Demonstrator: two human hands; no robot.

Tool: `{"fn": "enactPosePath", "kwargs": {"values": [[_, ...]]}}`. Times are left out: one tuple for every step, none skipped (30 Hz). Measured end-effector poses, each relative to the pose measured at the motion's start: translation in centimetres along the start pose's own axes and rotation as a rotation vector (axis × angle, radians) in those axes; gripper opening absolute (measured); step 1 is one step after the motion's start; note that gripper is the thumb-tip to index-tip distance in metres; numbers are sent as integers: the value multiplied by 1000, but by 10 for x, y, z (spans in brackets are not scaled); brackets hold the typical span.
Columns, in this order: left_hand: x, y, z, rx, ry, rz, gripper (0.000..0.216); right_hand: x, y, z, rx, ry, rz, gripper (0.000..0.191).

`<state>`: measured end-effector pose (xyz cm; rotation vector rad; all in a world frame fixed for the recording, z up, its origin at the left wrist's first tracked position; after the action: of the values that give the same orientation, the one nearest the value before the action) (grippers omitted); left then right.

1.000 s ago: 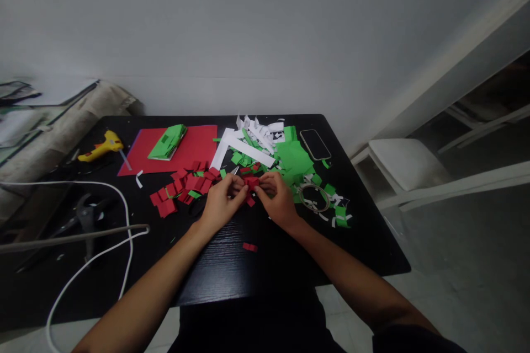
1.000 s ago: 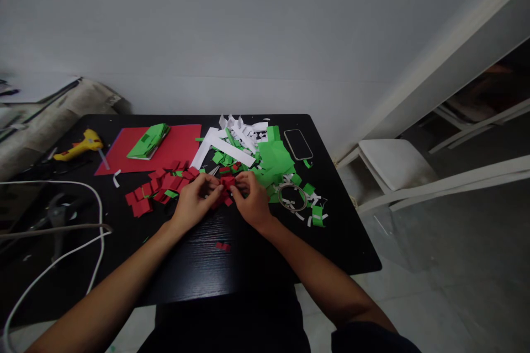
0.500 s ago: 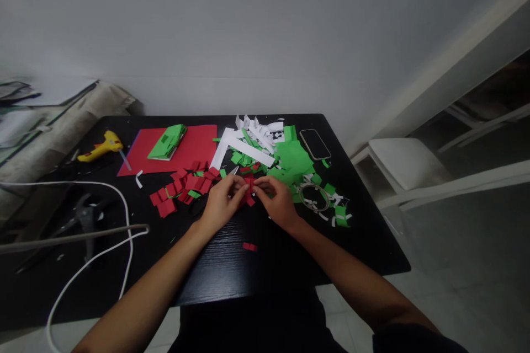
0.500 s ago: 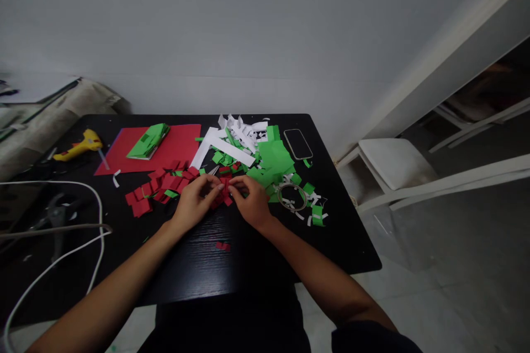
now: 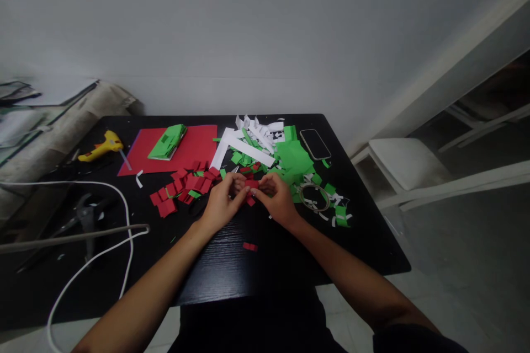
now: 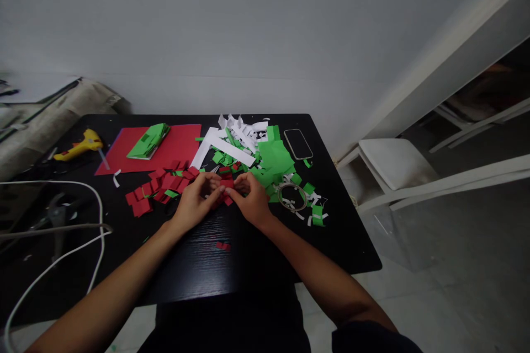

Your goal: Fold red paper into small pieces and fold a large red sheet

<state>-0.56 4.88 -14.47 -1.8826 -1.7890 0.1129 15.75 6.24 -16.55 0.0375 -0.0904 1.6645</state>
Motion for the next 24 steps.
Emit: {"fn": "enactPosePath", "kwargs": {"values": [[0, 0, 0, 0, 5, 6, 25, 0, 0, 0, 17, 12, 6, 30], [0, 0, 0, 3, 10, 13, 26, 0, 0, -1, 33, 22, 11, 30], [0, 0, -1, 9, 15, 20, 27, 0, 1, -1, 48, 28, 14, 30], [-1, 1, -1, 17, 21, 27, 28, 0, 1, -1, 59, 32, 20, 31], [-1, 1, 0, 26, 26, 31, 28, -1, 2, -1, 68, 34, 27, 31], [-1, 1, 0, 30, 27, 34, 27, -1, 2, -1, 73, 34, 33, 31], [-1, 1, 1, 20, 20, 34, 27, -1, 3, 0, 77, 35, 39, 31], [-1, 1, 2, -1, 6, 34, 26, -1, 3, 0, 80, 39, 43, 31], [-1, 1, 4, -32, -13, 34, 25, -1, 3, -1, 85, 44, 45, 32], [0, 1, 5, -72, -35, 34, 25, 0, 3, -1, 94, 51, 44, 33], [0, 2, 6, -118, -56, 36, 24, 0, 3, -1, 108, 60, 44, 34], [1, 3, 7, -162, -75, 42, 25, 1, 2, -2, 127, 73, 47, 35], [2, 3, 8, -203, -91, 52, 25, 1, 2, -2, 149, 93, 52, 36], [3, 4, 8, -239, -105, 64, 26, 2, 2, -3, 175, 119, 61, 37], [4, 5, 8, -277, -121, 78, 28, 2, 2, -3, 202, 151, 71, 37], [5, 6, 8, -310, -134, 91, 29, 3, 1, -4, 229, 182, 79, 37], [6, 6, 7, -339, -146, 104, 31, 3, 1, -4, 256, 211, 85, 37], [7, 7, 7, -367, -157, 114, 33, 3, 1, -4, 282, 234, 91, 37], [7, 7, 6, -390, -166, 122, 34, 3, 2, -4, 310, 252, 96, 37], [8, 7, 6, -410, -175, 128, 35, 3, 2, -4, 336, 266, 104, 37], [8, 7, 6, -425, -183, 132, 35, 3, 3, -4, 355, 278, 112, 38], [8, 7, 6, -436, -190, 135, 35, 3, 3, -4, 368, 287, 119, 38], [7, 7, 6, -444, -196, 137, 35, 2, 3, -4, 371, 294, 124, 38], [7, 7, 6, -450, -200, 136, 35, 2, 4, -4, 369, 297, 127, 37]]}}
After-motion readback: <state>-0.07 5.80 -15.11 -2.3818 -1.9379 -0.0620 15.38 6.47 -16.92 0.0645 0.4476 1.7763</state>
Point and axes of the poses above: each hand's wrist, its own x-axis towards the middle knuckle, its own y-axis out of the palm, z = x × y, the point moved 5 cm from there along x, towards the middle knuckle, and after that the axes turned 3 degrees about y, right-handed, at the moved point
